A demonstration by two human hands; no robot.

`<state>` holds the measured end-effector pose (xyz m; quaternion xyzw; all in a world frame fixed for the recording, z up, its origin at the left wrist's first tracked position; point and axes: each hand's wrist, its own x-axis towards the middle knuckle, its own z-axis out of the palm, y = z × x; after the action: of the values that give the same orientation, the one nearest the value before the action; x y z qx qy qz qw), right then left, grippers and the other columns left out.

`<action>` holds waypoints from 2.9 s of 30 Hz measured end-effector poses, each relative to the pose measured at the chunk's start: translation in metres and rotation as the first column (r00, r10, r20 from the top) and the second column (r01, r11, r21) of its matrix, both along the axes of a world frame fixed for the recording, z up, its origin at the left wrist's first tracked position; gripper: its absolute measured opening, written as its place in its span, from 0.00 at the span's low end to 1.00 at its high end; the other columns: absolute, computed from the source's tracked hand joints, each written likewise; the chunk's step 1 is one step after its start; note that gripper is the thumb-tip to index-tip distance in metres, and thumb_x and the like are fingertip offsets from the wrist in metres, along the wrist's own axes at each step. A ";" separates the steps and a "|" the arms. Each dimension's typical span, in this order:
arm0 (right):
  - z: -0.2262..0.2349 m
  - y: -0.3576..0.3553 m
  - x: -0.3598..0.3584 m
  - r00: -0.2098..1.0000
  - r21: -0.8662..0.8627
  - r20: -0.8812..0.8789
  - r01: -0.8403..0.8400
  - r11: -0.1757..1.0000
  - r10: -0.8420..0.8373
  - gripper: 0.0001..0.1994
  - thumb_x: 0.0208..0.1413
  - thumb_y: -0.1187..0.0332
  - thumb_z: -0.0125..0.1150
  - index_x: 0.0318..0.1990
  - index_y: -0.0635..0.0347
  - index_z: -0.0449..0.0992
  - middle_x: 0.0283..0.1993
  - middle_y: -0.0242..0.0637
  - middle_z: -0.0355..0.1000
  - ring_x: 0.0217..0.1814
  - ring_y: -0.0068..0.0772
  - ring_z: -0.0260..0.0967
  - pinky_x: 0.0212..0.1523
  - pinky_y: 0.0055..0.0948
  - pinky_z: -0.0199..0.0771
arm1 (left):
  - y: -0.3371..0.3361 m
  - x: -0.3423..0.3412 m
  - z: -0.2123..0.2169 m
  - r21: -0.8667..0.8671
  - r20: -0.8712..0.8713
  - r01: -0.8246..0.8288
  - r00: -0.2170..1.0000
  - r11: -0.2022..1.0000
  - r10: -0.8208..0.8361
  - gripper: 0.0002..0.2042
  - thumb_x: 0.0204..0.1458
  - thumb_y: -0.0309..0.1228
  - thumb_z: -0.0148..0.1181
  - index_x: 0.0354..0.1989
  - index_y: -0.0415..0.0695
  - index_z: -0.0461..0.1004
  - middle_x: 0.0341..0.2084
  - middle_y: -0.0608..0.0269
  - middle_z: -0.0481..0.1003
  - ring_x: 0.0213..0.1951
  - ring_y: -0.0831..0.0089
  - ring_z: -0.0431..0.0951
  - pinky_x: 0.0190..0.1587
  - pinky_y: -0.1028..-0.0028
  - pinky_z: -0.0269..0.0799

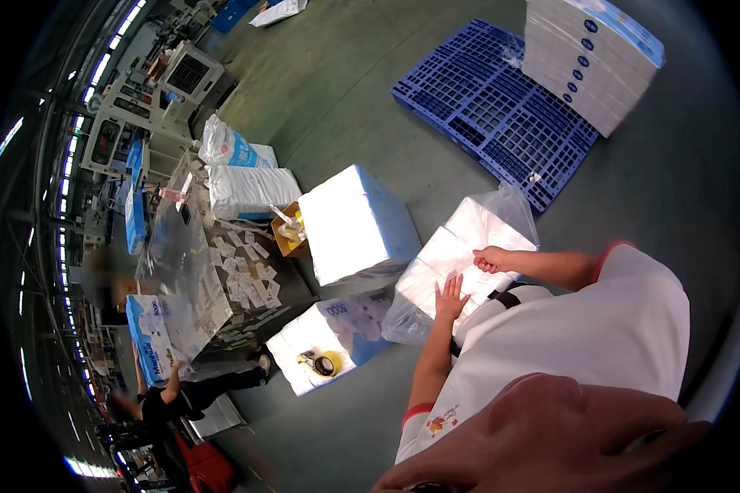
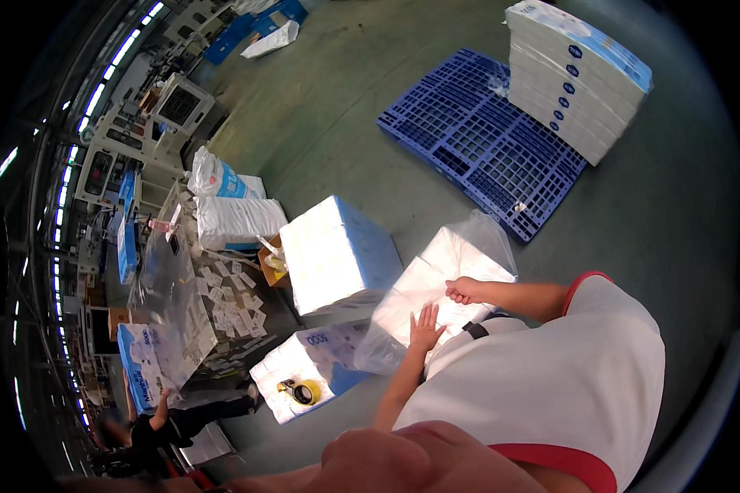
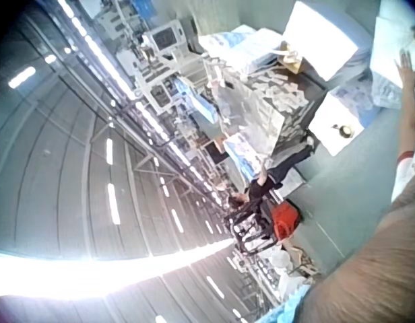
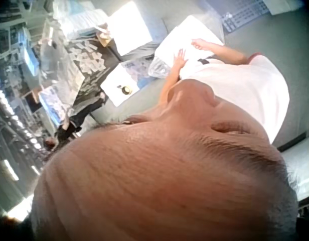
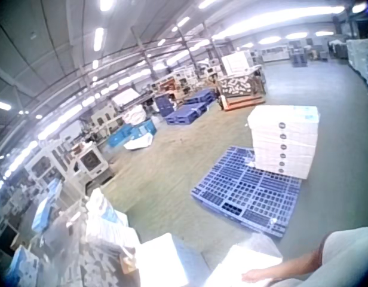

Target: The person places packs of tissues into a large plastic bag and uses a tape dispenser to seal the bag.

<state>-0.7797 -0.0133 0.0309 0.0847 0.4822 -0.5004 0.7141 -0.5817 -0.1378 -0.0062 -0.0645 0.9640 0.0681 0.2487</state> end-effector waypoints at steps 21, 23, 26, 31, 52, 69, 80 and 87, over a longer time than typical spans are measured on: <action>-0.067 0.040 0.020 0.851 0.211 -0.378 -0.305 0.929 0.365 0.28 0.62 0.51 0.32 0.35 0.70 0.72 0.33 0.46 0.76 0.29 0.34 0.77 0.20 0.20 0.66 | -0.018 0.025 0.067 0.171 0.016 -0.173 0.985 0.970 0.173 0.43 0.38 0.36 0.65 0.65 0.61 0.47 0.44 0.57 0.64 0.45 0.60 0.68 0.45 0.59 0.65; -0.066 0.042 0.015 0.854 0.230 -0.365 -0.303 0.925 0.371 0.28 0.62 0.49 0.32 0.37 0.68 0.72 0.35 0.45 0.76 0.30 0.35 0.77 0.20 0.20 0.66 | -0.025 0.050 0.023 0.381 0.052 -0.112 0.994 0.918 0.099 0.42 0.41 0.32 0.64 0.65 0.62 0.45 0.41 0.53 0.64 0.37 0.56 0.73 0.38 0.59 0.71; -0.057 0.036 0.015 0.890 0.379 -0.210 -0.309 0.873 0.406 0.30 0.60 0.46 0.33 0.41 0.67 0.72 0.35 0.42 0.76 0.30 0.34 0.76 0.22 0.19 0.67 | -0.024 0.059 0.015 0.407 -0.024 -0.147 0.985 0.902 0.171 0.39 0.44 0.33 0.62 0.65 0.61 0.46 0.40 0.54 0.64 0.39 0.56 0.73 0.38 0.62 0.72; 0.030 -0.070 0.043 0.304 0.280 -0.198 -0.894 0.350 0.932 0.28 0.56 0.43 0.43 0.39 0.63 0.74 0.31 0.38 0.76 0.27 0.27 0.73 0.29 0.20 0.71 | -0.019 0.090 -0.021 0.295 -0.135 -0.143 0.973 0.945 0.189 0.28 0.48 0.33 0.51 0.61 0.57 0.55 0.39 0.52 0.65 0.33 0.56 0.74 0.38 0.62 0.71; 0.059 -0.176 0.158 0.626 0.026 -0.478 -0.691 0.722 0.616 0.11 0.56 0.62 0.49 0.38 0.57 0.73 0.32 0.33 0.75 0.31 0.23 0.72 0.32 0.21 0.68 | -0.290 0.364 -0.002 0.438 -0.179 -0.850 -0.401 -0.292 0.899 0.14 0.40 0.26 0.62 0.33 0.32 0.68 0.27 0.50 0.74 0.30 0.60 0.76 0.35 0.67 0.70; 0.153 -0.063 0.061 0.866 -0.700 -0.292 -0.482 0.527 0.406 0.27 0.32 0.72 0.73 0.45 0.68 0.70 0.34 0.45 0.75 0.31 0.34 0.75 0.33 0.26 0.75 | -0.093 0.029 0.126 0.705 0.370 -0.183 0.919 -0.685 0.135 0.11 0.48 0.27 0.56 0.40 0.42 0.71 0.34 0.67 0.72 0.37 0.76 0.71 0.40 0.78 0.67; 0.207 0.044 0.038 0.723 -0.319 -0.690 -0.250 0.914 -0.043 0.23 0.40 0.67 0.69 0.46 0.61 0.69 0.42 0.33 0.72 0.44 0.25 0.68 0.47 0.26 0.67 | -0.058 -0.073 0.271 1.000 0.007 -0.005 0.856 -0.005 0.518 0.19 0.58 0.40 0.46 0.49 0.37 0.68 0.45 0.60 0.71 0.50 0.71 0.68 0.55 0.73 0.58; 0.194 0.070 0.038 0.673 -0.245 -0.739 -0.256 0.935 -0.009 0.23 0.40 0.65 0.70 0.45 0.61 0.69 0.41 0.32 0.70 0.42 0.23 0.66 0.46 0.26 0.67 | -0.047 -0.115 0.247 0.955 0.277 -0.296 0.912 0.018 0.301 0.08 0.52 0.30 0.56 0.36 0.39 0.73 0.32 0.66 0.74 0.37 0.80 0.71 0.44 0.78 0.65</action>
<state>-0.7420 0.0565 0.2249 -0.2751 0.6406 -0.5151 0.4986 -0.6969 -0.1843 0.2404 -0.0814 0.6294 0.7453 0.2045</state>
